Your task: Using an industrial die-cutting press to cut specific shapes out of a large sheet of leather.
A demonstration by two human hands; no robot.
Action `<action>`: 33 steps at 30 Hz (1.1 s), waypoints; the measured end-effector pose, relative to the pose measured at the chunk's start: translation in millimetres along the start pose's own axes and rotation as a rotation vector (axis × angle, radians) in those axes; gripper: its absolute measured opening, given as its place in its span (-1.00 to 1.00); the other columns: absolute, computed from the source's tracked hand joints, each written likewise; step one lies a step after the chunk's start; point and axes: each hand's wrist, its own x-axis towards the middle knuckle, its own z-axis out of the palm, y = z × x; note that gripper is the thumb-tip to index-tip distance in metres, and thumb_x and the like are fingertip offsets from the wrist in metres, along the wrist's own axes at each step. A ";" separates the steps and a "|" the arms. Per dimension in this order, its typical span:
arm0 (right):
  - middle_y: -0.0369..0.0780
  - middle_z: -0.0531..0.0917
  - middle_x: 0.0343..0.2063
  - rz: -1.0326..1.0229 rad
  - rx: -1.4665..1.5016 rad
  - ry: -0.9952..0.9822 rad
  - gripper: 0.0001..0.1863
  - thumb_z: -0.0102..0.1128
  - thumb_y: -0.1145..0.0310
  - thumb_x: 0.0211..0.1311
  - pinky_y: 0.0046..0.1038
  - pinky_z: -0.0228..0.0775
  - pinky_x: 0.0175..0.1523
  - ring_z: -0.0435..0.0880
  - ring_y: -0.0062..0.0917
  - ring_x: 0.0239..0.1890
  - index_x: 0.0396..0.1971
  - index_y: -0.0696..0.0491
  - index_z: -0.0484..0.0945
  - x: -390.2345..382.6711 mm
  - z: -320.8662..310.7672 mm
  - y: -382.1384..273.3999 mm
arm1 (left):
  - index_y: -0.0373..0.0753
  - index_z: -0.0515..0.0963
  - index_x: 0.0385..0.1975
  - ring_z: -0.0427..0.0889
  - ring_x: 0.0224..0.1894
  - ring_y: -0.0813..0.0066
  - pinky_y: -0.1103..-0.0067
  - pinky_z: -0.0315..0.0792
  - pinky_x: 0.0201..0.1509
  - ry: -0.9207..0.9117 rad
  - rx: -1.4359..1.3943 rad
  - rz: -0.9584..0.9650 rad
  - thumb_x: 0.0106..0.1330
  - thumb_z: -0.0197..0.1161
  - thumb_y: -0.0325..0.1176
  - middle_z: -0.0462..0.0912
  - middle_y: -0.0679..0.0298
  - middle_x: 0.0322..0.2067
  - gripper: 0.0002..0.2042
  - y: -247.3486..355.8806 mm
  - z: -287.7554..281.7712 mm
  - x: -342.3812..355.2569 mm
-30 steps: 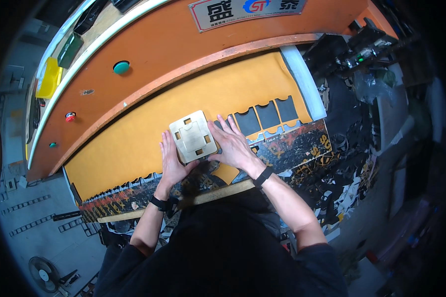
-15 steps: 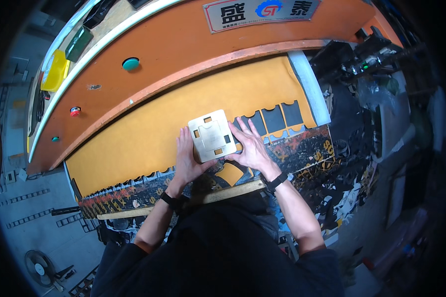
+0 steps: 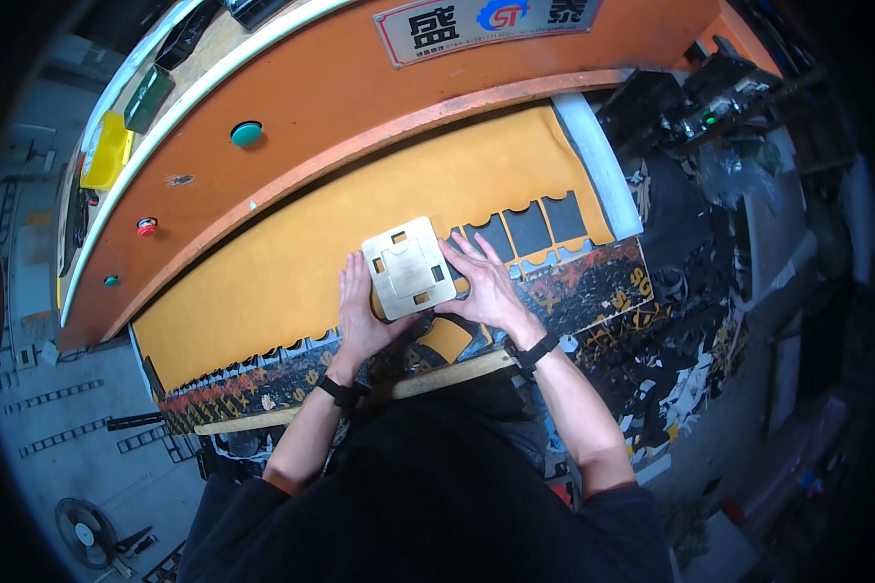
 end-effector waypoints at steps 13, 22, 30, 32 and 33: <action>0.01 0.62 0.43 -0.023 0.034 0.015 0.21 0.90 0.26 -0.30 0.07 0.03 0.75 0.44 -0.14 0.61 0.50 0.23 0.48 -2.6 2.1 3.0 | -0.50 0.12 0.65 0.02 0.75 -0.15 -0.02 -0.14 0.80 0.008 0.042 0.018 -0.09 0.82 0.07 0.19 -0.24 0.65 0.35 3.3 -0.3 -1.2; 0.06 0.55 0.48 0.025 0.003 -0.042 0.23 0.87 0.21 -0.24 0.00 -0.03 0.78 0.39 -0.21 0.64 0.55 0.22 0.42 -0.5 -0.6 2.5 | -0.49 0.24 0.60 0.11 0.74 -0.12 -0.05 -0.05 0.77 0.092 0.062 0.051 -0.02 0.73 0.26 0.25 -0.21 0.63 0.29 -3.5 6.2 -4.0; 0.08 0.56 0.46 0.019 -0.013 -0.050 0.24 0.88 0.25 -0.28 -0.01 0.00 0.77 0.40 -0.20 0.63 0.55 0.21 0.43 -1.1 -1.7 1.5 | -0.49 0.27 0.59 0.17 0.72 -0.13 -0.08 0.00 0.75 0.135 0.016 0.054 -0.01 0.71 0.29 0.28 -0.22 0.62 0.28 -7.1 9.9 -8.6; 0.07 0.57 0.46 0.017 -0.016 -0.050 0.24 0.88 0.25 -0.28 -0.01 0.01 0.77 0.41 -0.19 0.63 0.55 0.20 0.43 0.1 -3.1 1.3 | -0.49 0.28 0.59 0.17 0.72 -0.14 -0.07 0.00 0.75 0.151 -0.002 0.068 -0.02 0.72 0.28 0.28 -0.24 0.61 0.28 -6.5 10.4 -8.4; 0.06 0.57 0.46 0.015 -0.019 -0.047 0.25 0.88 0.24 -0.28 0.00 0.02 0.76 0.41 -0.19 0.63 0.55 0.19 0.43 0.4 -2.7 0.9 | -0.49 0.28 0.59 0.17 0.72 -0.14 -0.07 0.00 0.75 0.150 -0.002 0.068 -0.02 0.72 0.28 0.28 -0.24 0.61 0.28 -6.6 10.0 -8.5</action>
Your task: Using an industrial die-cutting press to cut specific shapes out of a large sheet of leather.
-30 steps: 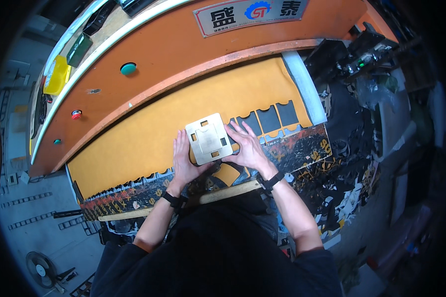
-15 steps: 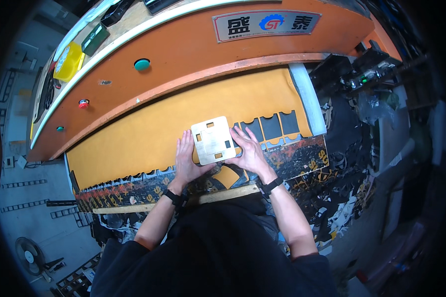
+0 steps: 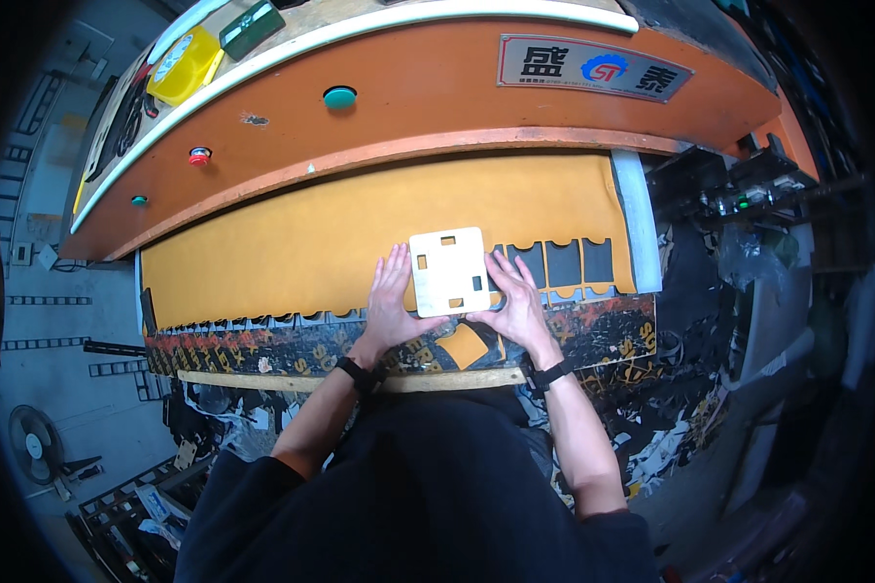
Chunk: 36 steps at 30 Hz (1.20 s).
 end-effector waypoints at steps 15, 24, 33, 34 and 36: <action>-0.16 0.62 0.46 -0.018 0.023 0.052 0.17 0.86 0.14 -0.17 -0.01 0.05 0.76 0.43 -0.27 0.62 0.54 0.09 0.46 -4.3 2.9 4.3 | -0.45 0.25 0.61 0.16 0.70 -0.26 -0.04 -0.02 0.77 -0.106 -0.001 -0.041 -0.10 0.81 -0.03 0.27 -0.28 0.61 0.24 14.8 -9.1 5.7; -0.09 0.63 0.43 -0.038 0.036 0.074 0.18 0.86 0.14 -0.19 0.01 0.05 0.74 0.43 -0.23 0.62 0.55 0.07 0.46 -2.4 -0.8 1.8 | -0.45 0.24 0.61 0.14 0.71 -0.22 -0.07 -0.01 0.77 -0.071 0.000 0.017 -0.11 0.82 -0.07 0.26 -0.25 0.61 0.24 11.5 -10.4 10.3; -0.02 0.60 0.45 -0.030 -0.013 0.082 0.21 0.87 0.05 -0.23 -0.05 0.06 0.75 0.42 -0.22 0.62 0.53 0.09 0.49 -4.7 -7.1 -12.7 | -0.49 0.20 0.61 0.11 0.71 -0.25 -0.05 -0.02 0.77 -0.039 0.010 0.030 -0.06 0.80 0.03 0.24 -0.29 0.61 0.27 12.1 -16.3 4.5; 0.00 0.59 0.46 -0.015 -0.013 0.078 0.23 0.88 0.03 -0.24 -0.04 0.06 0.75 0.41 -0.21 0.62 0.54 0.10 0.48 -7.8 -9.1 -11.4 | -0.49 0.20 0.61 0.11 0.71 -0.25 -0.05 -0.02 0.77 -0.015 0.006 0.042 -0.06 0.80 0.03 0.24 -0.29 0.61 0.27 12.9 -15.4 4.0; 0.02 0.56 0.48 -0.048 -0.052 0.083 0.26 0.89 0.03 -0.26 -0.07 0.11 0.74 0.41 -0.16 0.61 0.55 0.12 0.45 -13.1 -15.0 -11.5 | -0.55 0.17 0.60 0.08 0.72 -0.27 -0.04 -0.02 0.77 0.001 -0.001 0.080 -0.08 0.81 0.10 0.21 -0.35 0.61 0.32 13.7 -15.0 1.3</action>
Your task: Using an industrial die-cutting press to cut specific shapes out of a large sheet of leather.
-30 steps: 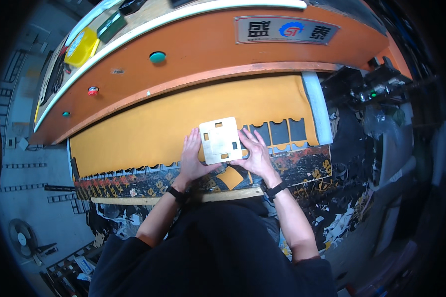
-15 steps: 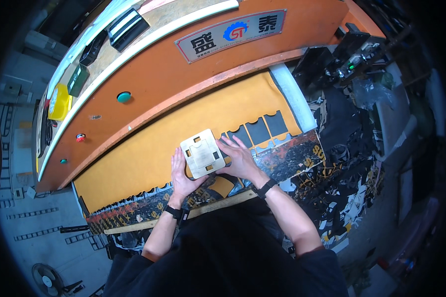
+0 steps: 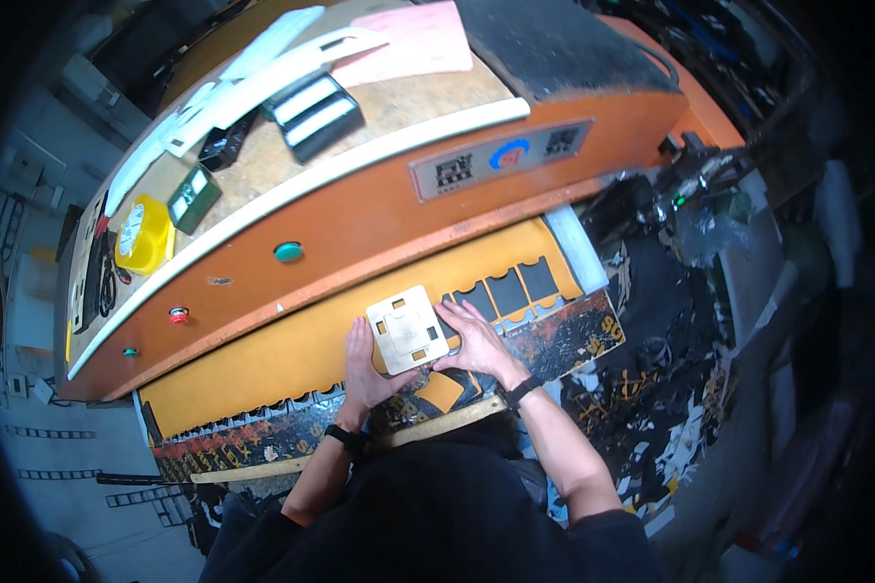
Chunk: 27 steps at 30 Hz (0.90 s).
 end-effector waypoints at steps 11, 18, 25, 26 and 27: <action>-0.03 0.82 -0.08 -0.256 0.015 -0.134 -0.45 0.62 0.13 0.25 -0.10 0.63 0.23 0.80 -0.05 0.05 0.13 0.14 0.75 -83.3 27.4 -122.4 | -0.49 0.58 0.29 0.60 0.38 -0.13 0.13 0.40 0.56 0.241 -0.105 0.091 0.10 0.74 -0.18 0.64 -0.15 0.33 -0.21 38.1 -73.5 -81.4; -0.09 0.72 0.00 -0.145 0.062 -0.273 -0.29 0.72 -0.07 0.06 -0.16 0.51 0.34 0.64 -0.12 0.18 0.10 0.13 0.78 -62.8 78.5 -147.2 | -0.36 0.75 -0.07 0.77 0.07 0.00 0.24 0.64 0.23 0.462 -0.224 -0.003 0.22 0.54 -0.54 0.83 0.03 0.00 -0.72 36.4 -114.4 -115.3; -0.08 0.76 -0.02 0.043 -0.051 -0.121 -0.36 0.64 -0.18 0.12 -0.13 0.41 0.36 0.61 -0.14 0.22 -0.08 0.10 0.81 -2.5 80.5 -168.4 | -0.23 0.57 -0.59 0.55 -0.51 0.42 0.44 0.42 -0.35 0.784 0.004 -0.261 0.40 0.51 -0.39 0.59 0.25 -0.59 -0.69 -70.2 -191.4 -124.4; -0.08 0.76 -0.02 0.046 -0.049 -0.114 -0.36 0.64 -0.18 0.12 -0.13 0.41 0.36 0.61 -0.14 0.22 -0.08 0.10 0.81 -0.7 85.5 -171.9 | -0.22 0.54 -0.61 0.49 -0.52 0.48 0.44 0.36 -0.38 0.878 0.074 -0.289 0.45 0.48 -0.38 0.55 0.28 -0.61 -0.65 -101.0 -213.6 -135.6; -0.07 0.76 -0.03 0.033 -0.059 -0.125 -0.37 0.63 -0.18 0.13 -0.12 0.43 0.35 0.62 -0.13 0.21 -0.07 0.10 0.81 2.2 83.9 -172.0 | -0.22 0.49 -0.61 0.40 -0.51 0.54 0.45 0.31 -0.39 0.997 0.081 -0.336 0.53 0.42 -0.36 0.50 0.36 -0.63 -0.61 -123.1 -237.4 -140.4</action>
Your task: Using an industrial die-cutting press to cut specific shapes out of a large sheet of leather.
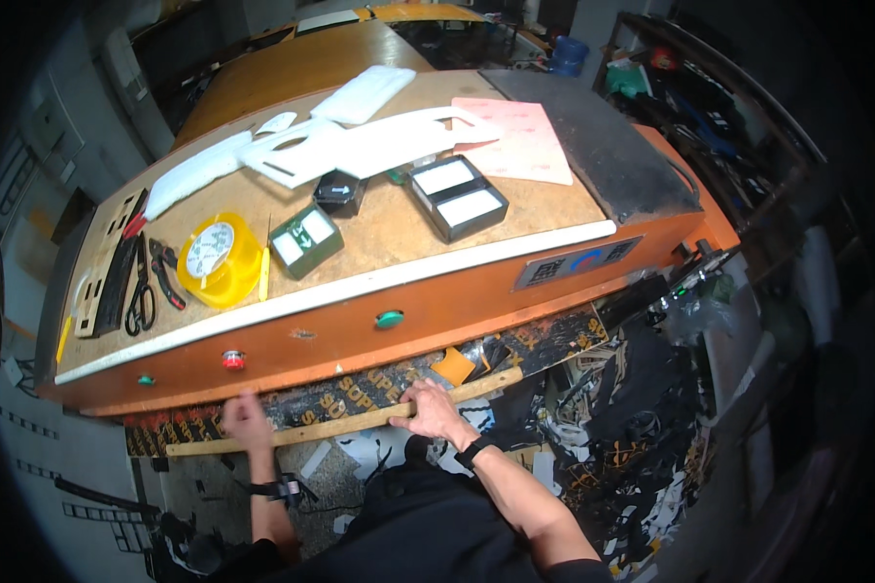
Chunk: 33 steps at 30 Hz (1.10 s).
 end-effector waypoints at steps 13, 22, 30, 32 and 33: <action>-0.03 0.52 -0.34 -0.398 -0.003 0.529 -0.81 0.32 0.47 0.46 -0.08 0.44 -0.16 0.56 -0.04 -0.27 -0.35 0.16 0.51 41.5 -101.3 -106.1 | -0.31 0.34 -0.48 0.22 -0.43 0.41 0.42 0.20 -0.32 0.645 -0.201 0.005 0.48 -0.03 -0.40 0.24 0.35 -0.49 -0.77 -124.3 -64.3 155.1; -0.11 0.63 0.01 -0.174 -0.110 0.271 -0.71 0.36 0.22 0.48 -0.11 0.48 0.28 0.62 -0.09 0.13 0.05 0.03 0.64 -24.8 -21.1 -20.8 | -0.21 0.58 -0.37 0.54 -0.09 -0.03 0.13 0.42 -0.01 -0.449 0.046 0.344 0.14 0.33 -0.41 0.58 0.09 -0.29 -0.89 53.6 47.1 -84.9; -0.05 0.63 0.15 -0.097 -0.302 0.156 -0.31 0.52 -0.07 0.29 -0.11 0.37 0.46 0.56 -0.05 0.31 0.27 0.04 0.60 -34.5 -26.8 -1.4 | -0.28 0.63 -0.08 0.51 0.14 -0.01 0.17 0.41 0.22 -0.740 0.239 0.449 0.13 0.47 -0.29 0.57 0.02 -0.05 -0.63 149.7 64.4 -126.4; 0.02 0.62 0.17 -0.008 -0.325 0.120 -0.14 0.57 -0.24 0.16 -0.08 0.32 0.51 0.54 -0.01 0.34 0.28 0.07 0.59 -31.8 -23.7 -8.2 | -0.28 0.62 -0.03 0.51 0.17 -0.03 0.16 0.42 0.24 -0.771 0.271 0.481 0.13 0.49 -0.27 0.55 0.01 -0.02 -0.59 142.4 62.5 -123.3; 0.04 0.62 0.17 0.008 -0.344 0.115 -0.08 0.59 -0.28 0.10 -0.10 0.32 0.52 0.54 -0.01 0.35 0.27 0.12 0.59 -31.2 -22.6 -12.8 | -0.28 0.61 0.02 0.50 0.19 -0.04 0.15 0.43 0.27 -0.822 0.295 0.513 0.13 0.52 -0.26 0.54 0.00 0.01 -0.54 138.1 60.3 -123.6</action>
